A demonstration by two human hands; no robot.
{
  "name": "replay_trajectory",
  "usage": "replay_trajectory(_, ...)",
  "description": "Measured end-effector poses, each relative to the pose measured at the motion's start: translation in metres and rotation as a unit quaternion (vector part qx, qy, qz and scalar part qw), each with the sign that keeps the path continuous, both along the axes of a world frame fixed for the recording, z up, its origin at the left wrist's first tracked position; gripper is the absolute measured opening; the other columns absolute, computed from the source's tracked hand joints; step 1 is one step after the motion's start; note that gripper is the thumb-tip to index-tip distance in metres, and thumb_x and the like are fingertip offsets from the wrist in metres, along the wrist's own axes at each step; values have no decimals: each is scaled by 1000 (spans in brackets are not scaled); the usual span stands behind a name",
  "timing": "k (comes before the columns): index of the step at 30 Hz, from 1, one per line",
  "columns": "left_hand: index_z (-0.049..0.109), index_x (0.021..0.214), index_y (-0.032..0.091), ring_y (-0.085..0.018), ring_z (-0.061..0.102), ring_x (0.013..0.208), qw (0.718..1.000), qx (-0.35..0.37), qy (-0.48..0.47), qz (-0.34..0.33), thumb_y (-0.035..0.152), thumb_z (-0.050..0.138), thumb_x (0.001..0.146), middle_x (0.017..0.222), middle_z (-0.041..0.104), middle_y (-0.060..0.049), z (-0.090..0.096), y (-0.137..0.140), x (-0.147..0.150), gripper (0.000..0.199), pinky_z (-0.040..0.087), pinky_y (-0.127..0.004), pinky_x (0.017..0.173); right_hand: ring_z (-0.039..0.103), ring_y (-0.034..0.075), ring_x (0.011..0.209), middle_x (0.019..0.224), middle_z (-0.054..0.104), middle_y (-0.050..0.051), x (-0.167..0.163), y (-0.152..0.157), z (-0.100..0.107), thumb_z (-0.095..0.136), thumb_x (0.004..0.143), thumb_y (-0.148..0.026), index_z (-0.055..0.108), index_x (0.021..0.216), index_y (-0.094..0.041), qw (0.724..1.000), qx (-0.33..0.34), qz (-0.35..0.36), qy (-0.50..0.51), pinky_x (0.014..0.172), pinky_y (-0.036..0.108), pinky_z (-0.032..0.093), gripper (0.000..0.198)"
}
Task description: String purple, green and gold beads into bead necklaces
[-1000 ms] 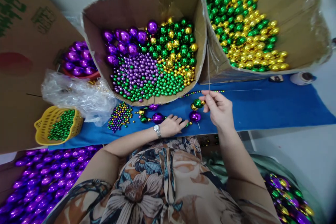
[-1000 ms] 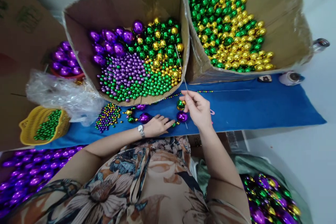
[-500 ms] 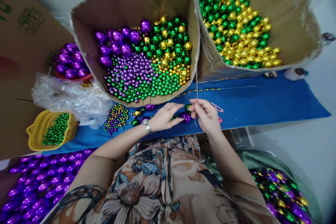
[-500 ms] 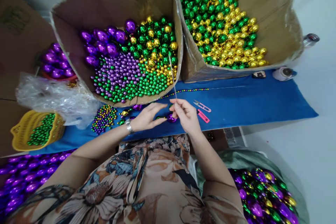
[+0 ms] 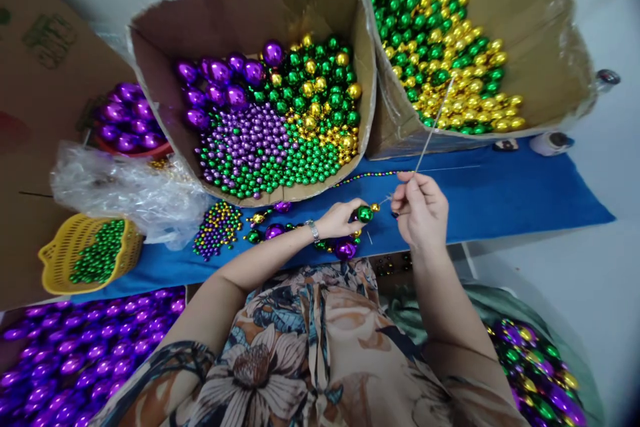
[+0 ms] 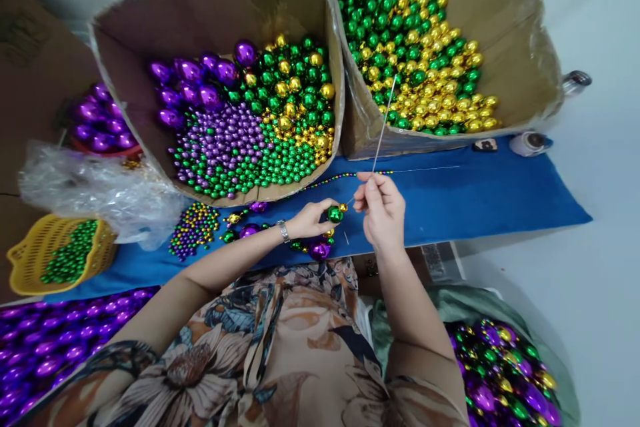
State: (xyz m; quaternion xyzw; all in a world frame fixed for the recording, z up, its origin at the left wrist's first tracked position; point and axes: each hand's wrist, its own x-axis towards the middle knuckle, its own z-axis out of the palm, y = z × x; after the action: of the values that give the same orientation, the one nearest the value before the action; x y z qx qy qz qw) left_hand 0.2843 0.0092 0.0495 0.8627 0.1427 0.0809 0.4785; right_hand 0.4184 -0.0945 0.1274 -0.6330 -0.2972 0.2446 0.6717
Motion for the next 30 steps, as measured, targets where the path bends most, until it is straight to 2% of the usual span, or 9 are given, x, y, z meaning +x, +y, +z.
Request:
replay_trajectory(4, 54, 114, 18, -17, 62, 75, 996, 64, 61, 11, 20, 53, 81, 86, 65, -3, 1, 3, -6, 33, 47, -28, 71, 44, 4, 47, 62, 50, -6, 22, 2, 1, 63, 86, -43, 62, 93, -20, 997, 42, -63, 25, 43, 16, 36, 25)
replay_trajectory(8, 55, 110, 18, -19, 62, 89, 985, 150, 86, 13, 22, 47, 87, 101, 64, -7, 1, 8, -21, 24, 48, -29, 77, 40, 4, 42, 56, 49, -6, 54, 1, -3, 69, 80, -39, 61, 94, -18, 985, 81, -144, 57, 40, 18, 31, 26)
replay_trajectory(12, 55, 107, 17, -22, 62, 94, 960, 232, 156, 18, 28, 42, 94, 102, 62, -11, 1, 13, -35, 22, 49, -31, 73, 39, 4, 39, 54, 48, -7, 77, 0, -4, 66, 81, -33, 59, 97, -20, 970, 126, -208, 7, 38, 20, 27, 21)
replay_trajectory(16, 54, 110, 17, -23, 63, 91, 936, 289, 199, 36, 30, 40, 96, 104, 61, -11, 5, 20, -38, 24, 49, -31, 69, 39, 5, 40, 56, 50, -8, 85, 0, 9, 60, 87, -28, 56, 103, -24, 958, 158, -233, -53, 38, 20, 29, 17)
replay_trajectory(19, 55, 110, 16, -23, 65, 88, 927, 299, 223, 35, 33, 42, 96, 103, 62, -11, 8, 22, -39, 25, 49, -30, 67, 37, 4, 39, 56, 48, -9, 83, 1, 21, 56, 91, -31, 54, 94, -25, 947, 177, -254, -83, 37, 20, 25, 7)
replay_trajectory(22, 54, 114, 16, -24, 65, 93, 930, 285, 230, 24, 38, 46, 95, 105, 63, -12, 8, 23, -42, 31, 50, -31, 71, 42, 5, 40, 59, 52, -7, 70, 3, 29, 57, 90, -38, 51, 89, -23, 945, 186, -241, -118, 35, 21, 27, 15)
replay_trajectory(25, 48, 128, 15, -25, 64, 101, 937, 266, 227, 1, 43, 51, 92, 115, 61, -13, 7, 24, -49, 46, 51, -32, 76, 46, 4, 42, 64, 55, -6, 61, 7, 32, 56, 90, -37, 50, 89, -21, 944, 173, -237, -148, 36, 20, 30, 17)
replay_trajectory(30, 45, 134, 15, -26, 60, 110, 933, 267, 241, -8, 40, 52, 92, 119, 61, -13, 7, 24, -56, 50, 52, -33, 84, 41, 2, 40, 64, 54, -9, 78, 10, 33, 55, 91, -34, 47, 90, -20, 932, 217, -249, -151, 34, 17, 30, 16)
